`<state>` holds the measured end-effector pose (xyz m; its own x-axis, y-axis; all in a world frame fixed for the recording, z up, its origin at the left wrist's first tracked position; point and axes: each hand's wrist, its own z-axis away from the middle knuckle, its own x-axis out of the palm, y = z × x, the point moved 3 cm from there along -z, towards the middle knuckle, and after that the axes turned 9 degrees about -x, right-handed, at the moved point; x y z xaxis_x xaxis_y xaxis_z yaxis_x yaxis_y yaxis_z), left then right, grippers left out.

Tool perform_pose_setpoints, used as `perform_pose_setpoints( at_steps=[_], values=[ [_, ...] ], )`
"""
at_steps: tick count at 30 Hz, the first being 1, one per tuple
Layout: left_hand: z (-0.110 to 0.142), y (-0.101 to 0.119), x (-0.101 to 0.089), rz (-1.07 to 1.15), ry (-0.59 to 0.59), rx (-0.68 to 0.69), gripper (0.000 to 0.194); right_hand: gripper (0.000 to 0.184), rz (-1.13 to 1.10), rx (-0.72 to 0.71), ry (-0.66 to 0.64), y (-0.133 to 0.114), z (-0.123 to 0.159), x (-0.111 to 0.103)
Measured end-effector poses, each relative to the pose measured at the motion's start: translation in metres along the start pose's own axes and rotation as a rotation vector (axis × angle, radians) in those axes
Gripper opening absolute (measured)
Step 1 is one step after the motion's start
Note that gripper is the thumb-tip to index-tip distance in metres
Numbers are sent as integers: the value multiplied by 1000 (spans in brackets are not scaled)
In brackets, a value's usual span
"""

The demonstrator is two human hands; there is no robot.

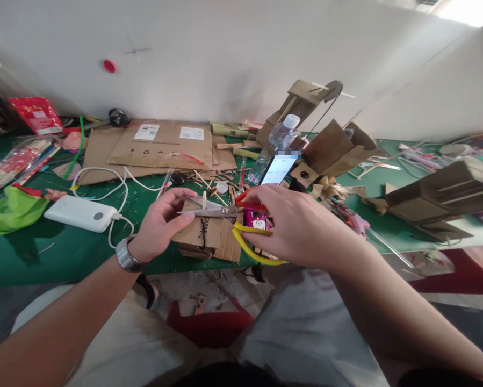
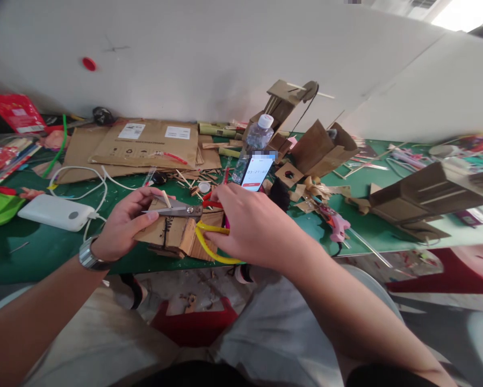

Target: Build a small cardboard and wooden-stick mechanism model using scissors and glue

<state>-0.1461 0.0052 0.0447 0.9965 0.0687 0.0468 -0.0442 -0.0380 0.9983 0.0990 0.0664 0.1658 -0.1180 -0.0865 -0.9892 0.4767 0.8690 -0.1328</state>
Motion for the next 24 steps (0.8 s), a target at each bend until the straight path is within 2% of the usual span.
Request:
perform_pose_setpoints(
  at_steps=[2,5,8,12,19,24],
  values=[
    [0,-2,0,26,11,-12,42,41,2,-7,88,1,2,-1],
    [2,-3,2,41,10,-29,42,49,-9,-128,129,-1,1,3],
    [4,-4,5,36,4,-22,43,63,-18,-212,81,-1,-1,11],
    [5,-7,8,46,-24,-10,46,66,-21,-195,7,0,-3,17],
    [5,-14,12,139,-58,14,69,78,26,-204,-90,-6,-14,18],
    [5,-13,16,166,-87,29,48,65,59,-244,-131,-10,-25,10]
  ],
)
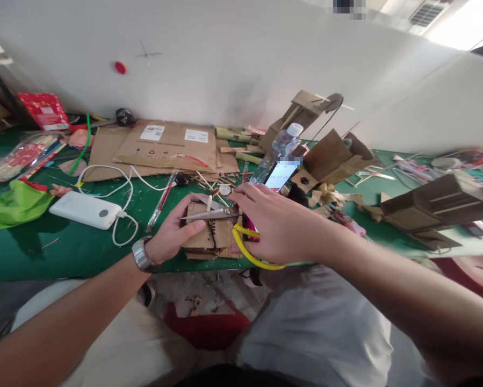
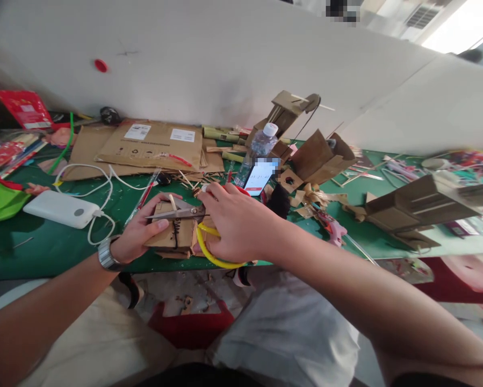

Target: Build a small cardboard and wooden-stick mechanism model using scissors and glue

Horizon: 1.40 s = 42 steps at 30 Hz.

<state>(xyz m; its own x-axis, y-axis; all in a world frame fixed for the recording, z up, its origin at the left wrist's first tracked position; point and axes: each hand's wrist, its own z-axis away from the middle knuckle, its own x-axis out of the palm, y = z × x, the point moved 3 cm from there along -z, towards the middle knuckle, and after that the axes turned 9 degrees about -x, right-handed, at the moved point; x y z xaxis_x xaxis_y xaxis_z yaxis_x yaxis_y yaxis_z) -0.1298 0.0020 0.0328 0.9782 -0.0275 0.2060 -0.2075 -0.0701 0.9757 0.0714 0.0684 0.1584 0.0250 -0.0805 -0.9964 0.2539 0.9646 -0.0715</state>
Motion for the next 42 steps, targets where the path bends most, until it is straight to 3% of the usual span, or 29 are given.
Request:
perform_pose_setpoints(
  at_steps=[4,7,14,23,34,38,40,42],
  values=[
    [1,2,4,16,-32,-44,43,43,66,-7,-114,-3,-5,-9],
    [2,3,6,32,-61,-67,45,36,98,11,-170,-5,-8,-13],
    [2,-1,11,136,-58,-92,50,31,97,-49,-166,-2,-9,-7],
    [5,-7,12,118,-84,-91,60,34,232,-140,-298,-6,-11,-3],
    [7,-3,11,72,-90,-38,52,35,194,-103,-374,-5,-15,-2],
    [5,-5,13,110,-107,-37,67,33,185,-102,-373,-4,-16,-2],
    [5,-10,11,128,-36,10,77,31,183,-95,-360,-3,-15,-2],
    [11,-20,5,122,148,74,71,32,181,-71,-352,-1,-12,-1]
  ],
)
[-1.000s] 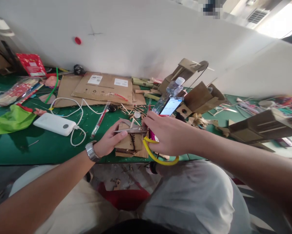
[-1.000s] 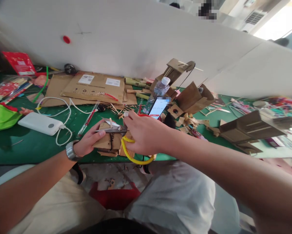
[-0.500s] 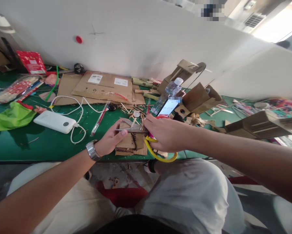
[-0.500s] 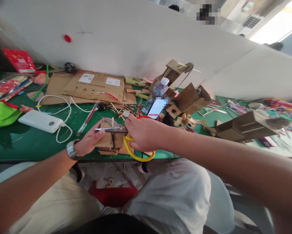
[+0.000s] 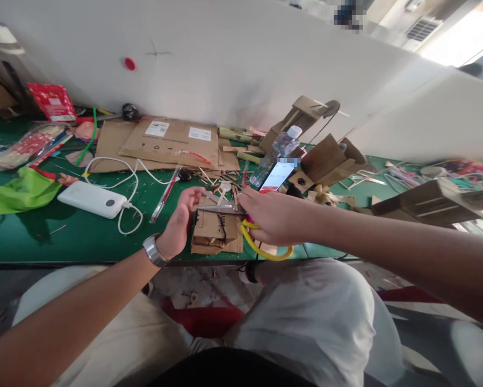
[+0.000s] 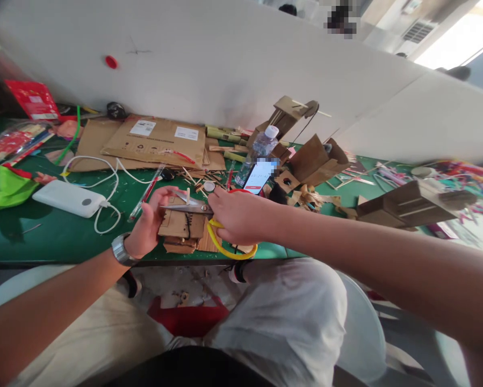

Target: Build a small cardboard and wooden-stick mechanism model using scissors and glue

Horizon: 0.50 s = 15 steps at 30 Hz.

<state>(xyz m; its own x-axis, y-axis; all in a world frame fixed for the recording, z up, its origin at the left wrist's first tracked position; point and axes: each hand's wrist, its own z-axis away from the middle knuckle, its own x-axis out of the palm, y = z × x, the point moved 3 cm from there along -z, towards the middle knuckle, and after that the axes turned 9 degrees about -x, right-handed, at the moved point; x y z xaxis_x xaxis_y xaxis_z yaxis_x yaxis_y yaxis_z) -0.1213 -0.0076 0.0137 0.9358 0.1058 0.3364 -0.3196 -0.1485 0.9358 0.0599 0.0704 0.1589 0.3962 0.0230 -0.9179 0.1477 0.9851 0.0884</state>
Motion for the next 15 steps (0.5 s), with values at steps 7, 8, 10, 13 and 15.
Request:
perform_pose_setpoints(
  at_steps=[7,8,10,13,15],
  values=[
    [45,-22,-9,-506,108,199,51,40,-46,95,95,8,7,9],
    [48,-20,-8,-606,114,221,59,40,-63,99,108,9,7,9],
    [48,-13,-3,-750,129,264,68,40,-99,90,146,7,8,7],
    [37,-5,2,-836,148,298,72,48,-175,91,266,5,9,3],
    [29,-3,3,-835,188,316,77,59,-224,132,393,5,10,2]
  ],
)
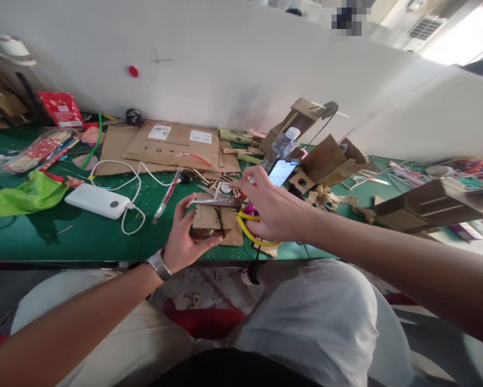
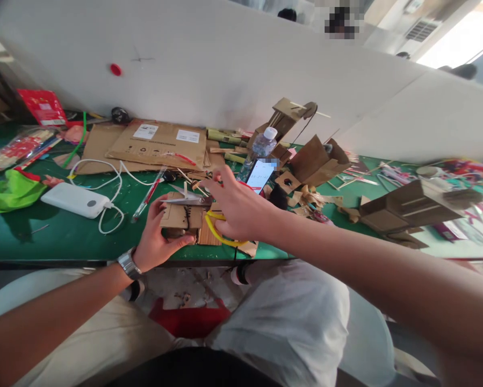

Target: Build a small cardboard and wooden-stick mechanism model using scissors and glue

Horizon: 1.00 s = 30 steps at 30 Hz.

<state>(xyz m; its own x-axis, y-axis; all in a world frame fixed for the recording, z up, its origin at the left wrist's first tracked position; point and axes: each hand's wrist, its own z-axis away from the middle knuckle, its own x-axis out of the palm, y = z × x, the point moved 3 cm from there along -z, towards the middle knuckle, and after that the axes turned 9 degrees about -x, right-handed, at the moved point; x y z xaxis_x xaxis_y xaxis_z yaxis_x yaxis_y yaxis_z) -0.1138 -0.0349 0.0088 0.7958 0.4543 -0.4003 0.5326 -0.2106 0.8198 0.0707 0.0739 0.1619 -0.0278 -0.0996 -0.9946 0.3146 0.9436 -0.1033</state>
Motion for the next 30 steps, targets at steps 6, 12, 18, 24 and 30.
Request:
perform_pose_setpoints(
  at_steps=[6,12,18,24,30],
  values=[
    [-13,-1,10,133,-101,0,46,54,-9,157,79,4,3,1],
    [-16,1,15,68,-91,104,26,58,-13,226,-137,1,7,3],
    [-20,1,20,-51,-136,180,29,70,88,122,-201,0,4,6],
    [-15,-3,16,50,-82,70,56,70,141,106,-294,2,-10,-3],
    [-16,-8,14,249,-151,37,61,63,18,95,-306,12,-10,-19]
  ],
)
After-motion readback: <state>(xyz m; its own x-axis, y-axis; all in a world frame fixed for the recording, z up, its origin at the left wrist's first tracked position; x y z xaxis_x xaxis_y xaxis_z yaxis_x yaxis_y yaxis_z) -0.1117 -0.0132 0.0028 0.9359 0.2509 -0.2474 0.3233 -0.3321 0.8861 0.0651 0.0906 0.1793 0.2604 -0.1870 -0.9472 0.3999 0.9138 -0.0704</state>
